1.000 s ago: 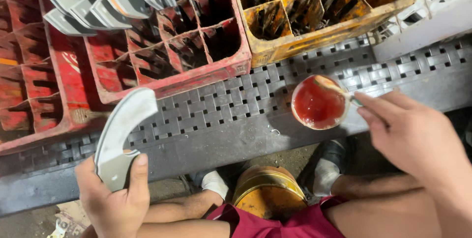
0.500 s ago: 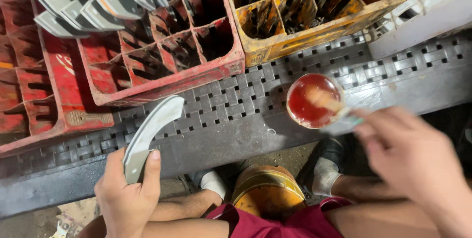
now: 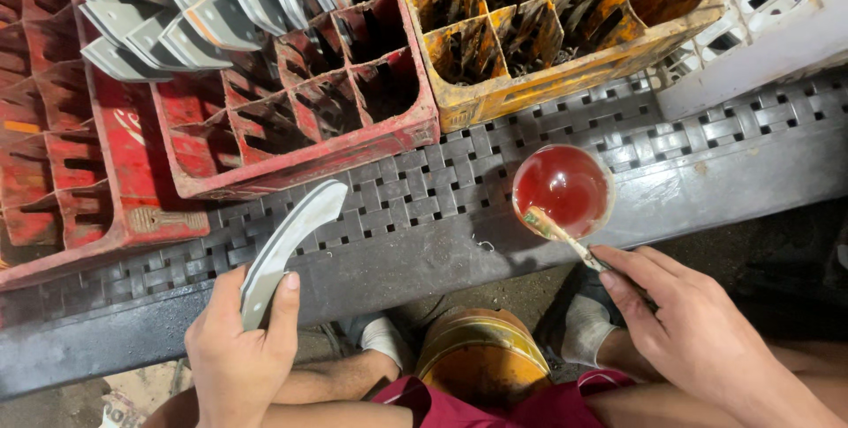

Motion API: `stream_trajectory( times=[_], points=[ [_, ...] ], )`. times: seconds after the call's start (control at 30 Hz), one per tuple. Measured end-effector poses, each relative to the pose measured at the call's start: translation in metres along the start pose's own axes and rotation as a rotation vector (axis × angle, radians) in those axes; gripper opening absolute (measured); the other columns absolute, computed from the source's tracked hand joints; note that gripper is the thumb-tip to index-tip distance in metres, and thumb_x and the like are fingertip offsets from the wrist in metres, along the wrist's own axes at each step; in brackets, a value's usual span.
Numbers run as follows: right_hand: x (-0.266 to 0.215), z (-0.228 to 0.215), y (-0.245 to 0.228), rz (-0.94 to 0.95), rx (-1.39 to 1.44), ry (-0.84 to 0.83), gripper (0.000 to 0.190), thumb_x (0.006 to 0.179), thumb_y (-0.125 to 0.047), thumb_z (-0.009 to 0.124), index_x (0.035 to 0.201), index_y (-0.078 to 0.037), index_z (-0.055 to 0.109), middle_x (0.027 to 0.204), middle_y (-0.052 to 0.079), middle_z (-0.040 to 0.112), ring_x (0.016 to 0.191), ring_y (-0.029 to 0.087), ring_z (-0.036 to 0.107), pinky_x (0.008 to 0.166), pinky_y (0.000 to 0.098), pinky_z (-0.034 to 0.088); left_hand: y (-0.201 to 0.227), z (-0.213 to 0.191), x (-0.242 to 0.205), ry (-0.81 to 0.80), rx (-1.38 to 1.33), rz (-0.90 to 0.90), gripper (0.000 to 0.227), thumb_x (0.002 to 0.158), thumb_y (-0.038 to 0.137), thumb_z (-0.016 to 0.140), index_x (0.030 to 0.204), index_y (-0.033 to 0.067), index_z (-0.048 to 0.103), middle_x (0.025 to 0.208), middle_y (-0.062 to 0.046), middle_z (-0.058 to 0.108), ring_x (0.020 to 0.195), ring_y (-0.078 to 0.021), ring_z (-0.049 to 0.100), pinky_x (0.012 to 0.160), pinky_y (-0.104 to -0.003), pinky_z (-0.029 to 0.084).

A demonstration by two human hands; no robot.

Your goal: The person repeatedly picks up small gray plastic parts from a crate, applies a red liquid coating with a brush, and returns the parts to the crate. The process is performed one at a time in a repetitive cycle.

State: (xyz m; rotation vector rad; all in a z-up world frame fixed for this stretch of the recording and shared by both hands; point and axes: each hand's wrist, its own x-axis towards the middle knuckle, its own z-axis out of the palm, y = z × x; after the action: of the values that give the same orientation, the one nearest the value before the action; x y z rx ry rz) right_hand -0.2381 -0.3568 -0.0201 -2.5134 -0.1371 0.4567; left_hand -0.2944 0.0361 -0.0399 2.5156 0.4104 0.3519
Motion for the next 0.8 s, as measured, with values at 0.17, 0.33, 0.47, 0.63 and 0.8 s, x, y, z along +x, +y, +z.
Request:
stream_trajectory(
  times=[0.17, 0.33, 0.47, 0.63, 0.8],
  points=[
    [-0.007, 0.017, 0.034, 0.007, 0.383, -0.181, 0.034, 0.097, -0.015, 0.065, 0.128, -0.003, 0.072, 0.086, 0.006, 0.072, 0.072, 0.014, 0.060, 0.057, 0.0283, 0.055, 0.001, -0.001, -0.001, -0.009, -0.046, -0.019, 0.033, 0.092, 0.026, 0.076, 0.112, 0.0017, 0.067, 0.086, -0.016, 0.073, 0.077, -0.0291, 0.075, 0.071, -0.038, 0.057],
    [-0.019, -0.008, 0.057, 0.296, 1.006, -0.291, 0.035, 0.105, -0.011, 0.057, 0.136, 0.001, 0.068, 0.084, 0.004, 0.060, 0.061, 0.010, 0.049, 0.049, 0.0231, 0.040, 0.001, -0.001, 0.000, -0.014, -0.037, -0.007, 0.030, 0.094, 0.025, 0.075, 0.111, 0.0011, 0.067, 0.085, -0.016, 0.073, 0.077, -0.0300, 0.075, 0.070, -0.038, 0.056],
    [-0.017, -0.011, 0.061, 0.200, 0.717, -0.119, 0.036, 0.106, -0.012, 0.058, 0.139, -0.004, 0.069, 0.085, 0.004, 0.060, 0.065, 0.008, 0.046, 0.051, 0.0233, 0.042, 0.002, -0.001, -0.001, -0.027, -0.049, 0.010, 0.029, 0.095, 0.024, 0.074, 0.111, 0.0010, 0.066, 0.085, -0.016, 0.073, 0.077, -0.0306, 0.075, 0.070, -0.038, 0.056],
    [-0.008, 0.017, 0.067, -0.240, 0.355, -0.108, 0.034, 0.103, -0.020, 0.060, 0.132, -0.004, 0.068, 0.092, -0.004, 0.072, 0.076, 0.002, 0.067, 0.067, 0.0186, 0.055, 0.004, -0.001, 0.001, -0.021, -0.060, 0.062, 0.029, 0.095, 0.023, 0.073, 0.112, 0.0008, 0.066, 0.088, -0.017, 0.074, 0.080, -0.0319, 0.075, 0.071, -0.039, 0.057],
    [-0.019, 0.007, 0.080, 0.072, 0.716, -0.506, 0.034, 0.105, -0.017, 0.063, 0.134, -0.004, 0.073, 0.078, 0.002, 0.058, 0.072, 0.007, 0.048, 0.058, 0.0243, 0.050, 0.001, 0.000, -0.002, -0.043, -0.051, 0.011, 0.028, 0.094, 0.023, 0.073, 0.111, 0.0012, 0.066, 0.085, -0.017, 0.074, 0.078, -0.0323, 0.075, 0.070, -0.040, 0.056]
  ],
)
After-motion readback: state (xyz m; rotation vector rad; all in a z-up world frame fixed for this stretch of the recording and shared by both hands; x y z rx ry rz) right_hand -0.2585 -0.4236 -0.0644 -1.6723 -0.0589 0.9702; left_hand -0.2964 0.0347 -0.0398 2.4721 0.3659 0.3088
